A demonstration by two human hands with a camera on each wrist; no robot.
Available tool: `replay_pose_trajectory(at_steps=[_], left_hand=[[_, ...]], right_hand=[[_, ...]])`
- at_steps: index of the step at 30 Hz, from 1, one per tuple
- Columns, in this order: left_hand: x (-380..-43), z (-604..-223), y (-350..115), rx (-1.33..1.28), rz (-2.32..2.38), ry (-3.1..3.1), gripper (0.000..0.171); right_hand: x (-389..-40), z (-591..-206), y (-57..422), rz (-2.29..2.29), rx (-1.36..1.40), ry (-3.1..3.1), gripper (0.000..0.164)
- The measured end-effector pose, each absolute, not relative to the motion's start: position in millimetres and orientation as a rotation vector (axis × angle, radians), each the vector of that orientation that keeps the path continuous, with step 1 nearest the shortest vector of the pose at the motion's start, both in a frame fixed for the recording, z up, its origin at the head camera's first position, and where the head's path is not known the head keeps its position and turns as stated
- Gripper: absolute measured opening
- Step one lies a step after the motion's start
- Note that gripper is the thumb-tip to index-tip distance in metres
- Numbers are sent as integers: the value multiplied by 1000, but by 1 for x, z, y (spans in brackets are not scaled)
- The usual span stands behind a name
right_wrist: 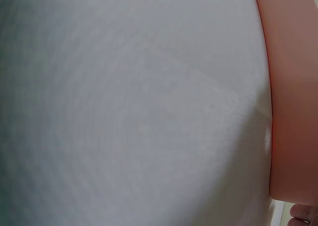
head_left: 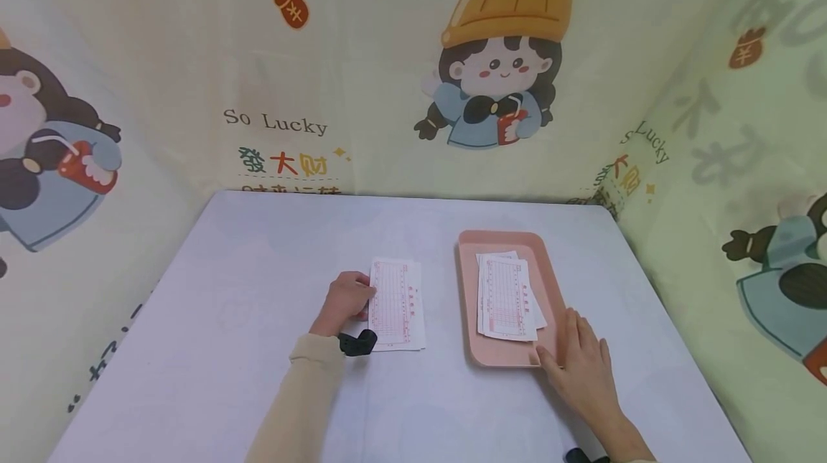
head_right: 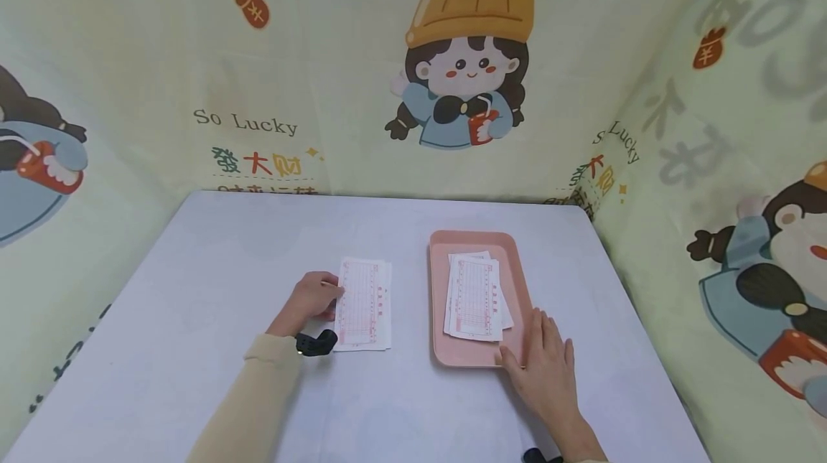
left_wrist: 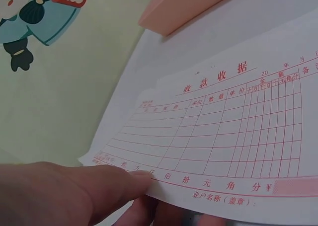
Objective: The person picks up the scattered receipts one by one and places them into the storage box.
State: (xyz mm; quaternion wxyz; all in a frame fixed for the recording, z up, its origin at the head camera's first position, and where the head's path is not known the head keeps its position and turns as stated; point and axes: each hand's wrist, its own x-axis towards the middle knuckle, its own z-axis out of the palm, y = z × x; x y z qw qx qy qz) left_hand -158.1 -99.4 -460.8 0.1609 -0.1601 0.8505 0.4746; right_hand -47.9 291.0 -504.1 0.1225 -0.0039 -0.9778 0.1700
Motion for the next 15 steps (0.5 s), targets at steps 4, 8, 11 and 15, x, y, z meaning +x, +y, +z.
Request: replay_pose_trajectory(at_steps=[4,8,11,15], left_hand=[[-159,-460,-104,-452,1402,2362,33],[-161,-462,-107,-460,1440,2307,36],[-162,-463,-109,-456,1456,2289,38],[-162,-464,-109,-457,1467,2282,40]], right_hand=[[-47,-505,292,499,-6,-2847,92],[-47,-505,292,508,-9,-2855,92],[-46,-504,291,509,-13,-2860,93],[-47,-505,291,508,-14,-2862,92]])
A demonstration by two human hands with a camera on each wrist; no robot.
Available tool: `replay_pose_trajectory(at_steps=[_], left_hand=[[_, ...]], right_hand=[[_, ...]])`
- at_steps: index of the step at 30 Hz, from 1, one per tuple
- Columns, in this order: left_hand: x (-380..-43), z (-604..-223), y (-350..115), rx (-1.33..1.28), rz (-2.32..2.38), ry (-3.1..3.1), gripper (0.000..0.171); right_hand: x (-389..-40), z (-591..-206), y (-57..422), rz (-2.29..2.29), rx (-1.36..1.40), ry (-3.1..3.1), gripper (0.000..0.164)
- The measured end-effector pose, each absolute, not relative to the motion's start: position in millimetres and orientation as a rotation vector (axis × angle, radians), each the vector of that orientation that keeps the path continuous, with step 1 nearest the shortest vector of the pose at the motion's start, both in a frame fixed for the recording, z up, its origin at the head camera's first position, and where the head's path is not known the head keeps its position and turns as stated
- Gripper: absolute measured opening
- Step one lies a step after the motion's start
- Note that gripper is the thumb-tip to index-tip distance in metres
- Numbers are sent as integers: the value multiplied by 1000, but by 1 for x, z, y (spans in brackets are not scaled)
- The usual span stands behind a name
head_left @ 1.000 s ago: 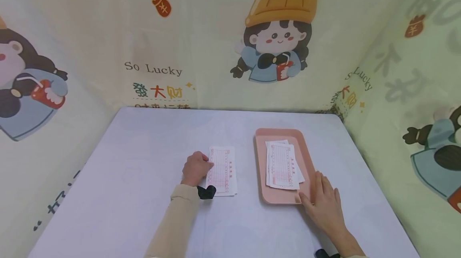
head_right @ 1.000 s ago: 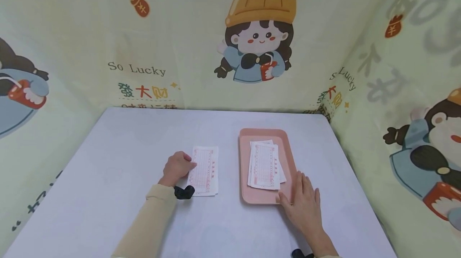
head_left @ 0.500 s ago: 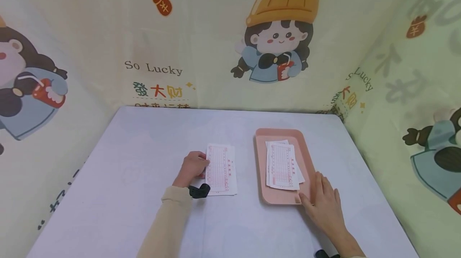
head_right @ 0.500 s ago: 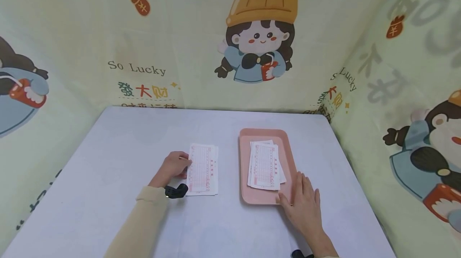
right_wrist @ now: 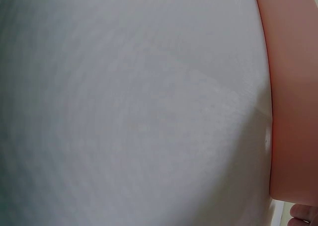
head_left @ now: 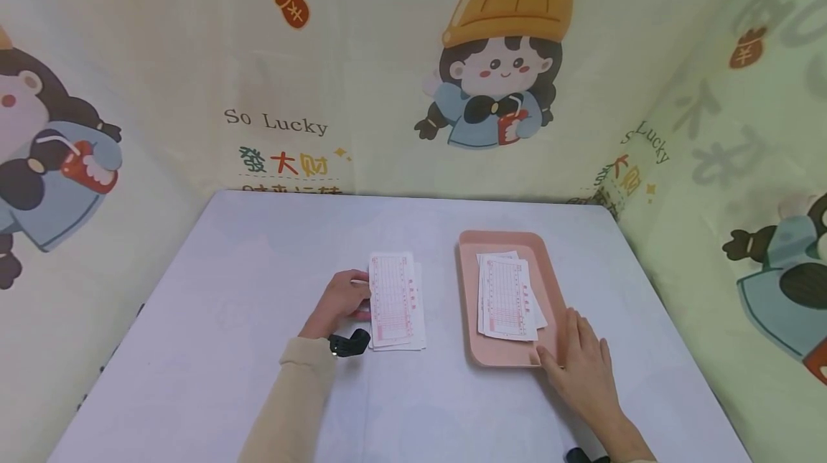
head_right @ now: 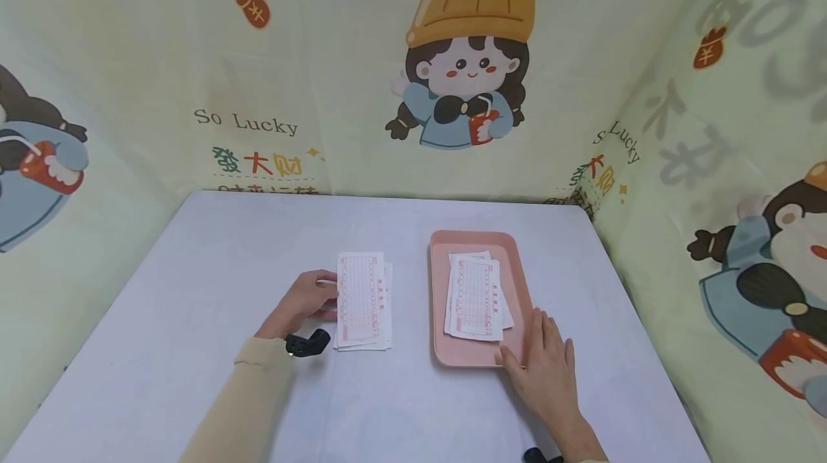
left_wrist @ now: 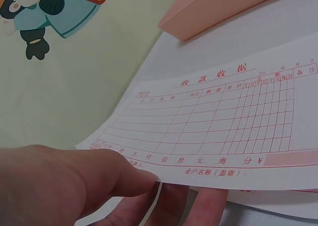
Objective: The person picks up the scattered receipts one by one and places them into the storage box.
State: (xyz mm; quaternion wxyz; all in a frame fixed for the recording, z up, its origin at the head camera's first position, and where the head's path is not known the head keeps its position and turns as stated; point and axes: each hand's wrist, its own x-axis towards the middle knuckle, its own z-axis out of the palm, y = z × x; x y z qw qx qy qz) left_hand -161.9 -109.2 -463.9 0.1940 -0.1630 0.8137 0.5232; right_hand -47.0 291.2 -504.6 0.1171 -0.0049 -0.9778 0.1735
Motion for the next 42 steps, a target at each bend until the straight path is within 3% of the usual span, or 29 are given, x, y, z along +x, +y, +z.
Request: replay_pose_trajectory(at_steps=[42], left_hand=[[-165,-442,-94,-316,1745,2122,38]], right_hand=[[-48,-505,292,495,-34,-2892,95]])
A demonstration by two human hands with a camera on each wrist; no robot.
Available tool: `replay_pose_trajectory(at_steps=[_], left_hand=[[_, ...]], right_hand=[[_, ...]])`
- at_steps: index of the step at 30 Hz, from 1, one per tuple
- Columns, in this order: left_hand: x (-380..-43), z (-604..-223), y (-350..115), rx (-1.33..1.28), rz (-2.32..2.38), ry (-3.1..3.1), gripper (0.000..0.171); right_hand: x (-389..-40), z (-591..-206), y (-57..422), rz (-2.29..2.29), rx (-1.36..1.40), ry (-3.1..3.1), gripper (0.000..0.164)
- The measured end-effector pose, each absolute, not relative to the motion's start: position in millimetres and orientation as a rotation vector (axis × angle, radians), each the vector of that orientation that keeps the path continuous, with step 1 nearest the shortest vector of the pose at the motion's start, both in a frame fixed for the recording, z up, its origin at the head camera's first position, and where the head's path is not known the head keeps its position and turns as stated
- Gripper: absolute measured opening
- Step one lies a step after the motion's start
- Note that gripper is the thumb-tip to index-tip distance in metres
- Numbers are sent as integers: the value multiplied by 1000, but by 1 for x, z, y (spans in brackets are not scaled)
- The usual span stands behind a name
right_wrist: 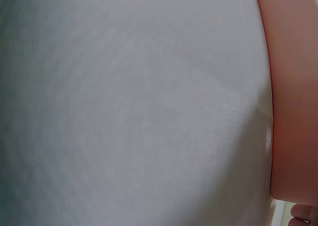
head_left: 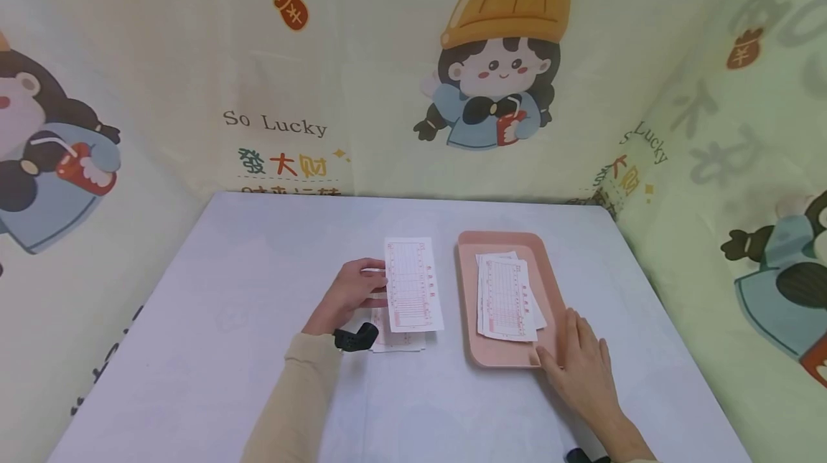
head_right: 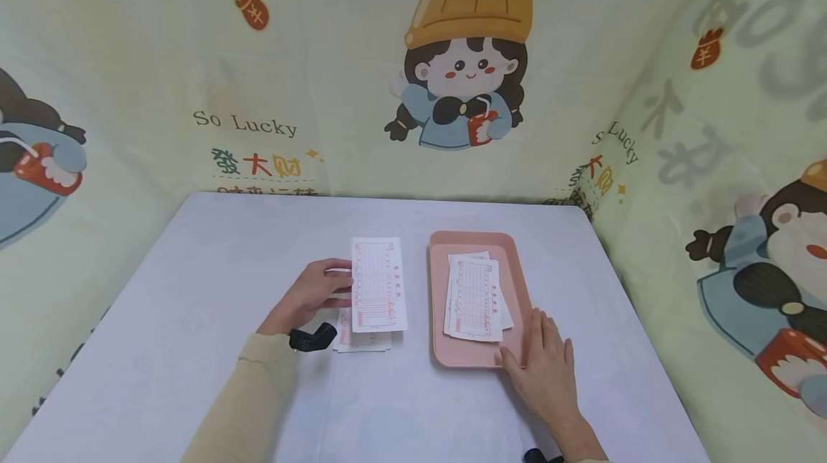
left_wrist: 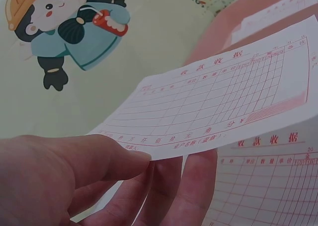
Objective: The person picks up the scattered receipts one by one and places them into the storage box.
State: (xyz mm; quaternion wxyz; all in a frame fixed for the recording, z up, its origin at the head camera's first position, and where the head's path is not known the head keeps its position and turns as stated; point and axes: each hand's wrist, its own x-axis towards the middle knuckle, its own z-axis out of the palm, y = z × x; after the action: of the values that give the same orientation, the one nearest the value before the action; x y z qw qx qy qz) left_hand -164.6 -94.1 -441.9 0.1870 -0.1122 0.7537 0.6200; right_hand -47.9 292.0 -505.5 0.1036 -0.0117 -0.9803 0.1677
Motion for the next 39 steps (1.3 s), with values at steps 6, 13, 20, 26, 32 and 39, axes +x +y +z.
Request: replay_pose_trajectory(at_steps=[6,13,20,26,32,39], left_hand=[[-165,-438,-83,-287,1752,2108,38],[-166,-433,-67,-224,1770,2073,36],[-169,-433,-51,-170,1758,2068,36],[-170,-434,-37,-164,1746,2050,35],[-172,-433,-25,-147,1749,2023,34],[-174,-434,-11,-106,1775,1977,33]], right_hand=[[-47,-506,293,505,-32,-2893,96],[-46,-504,291,491,-14,-2874,94],[-47,-503,290,488,-23,-2880,94],[-48,-504,290,483,-29,-2884,94],[-47,-504,290,489,-29,-2881,94],[-47,-504,291,484,-31,-2882,94]])
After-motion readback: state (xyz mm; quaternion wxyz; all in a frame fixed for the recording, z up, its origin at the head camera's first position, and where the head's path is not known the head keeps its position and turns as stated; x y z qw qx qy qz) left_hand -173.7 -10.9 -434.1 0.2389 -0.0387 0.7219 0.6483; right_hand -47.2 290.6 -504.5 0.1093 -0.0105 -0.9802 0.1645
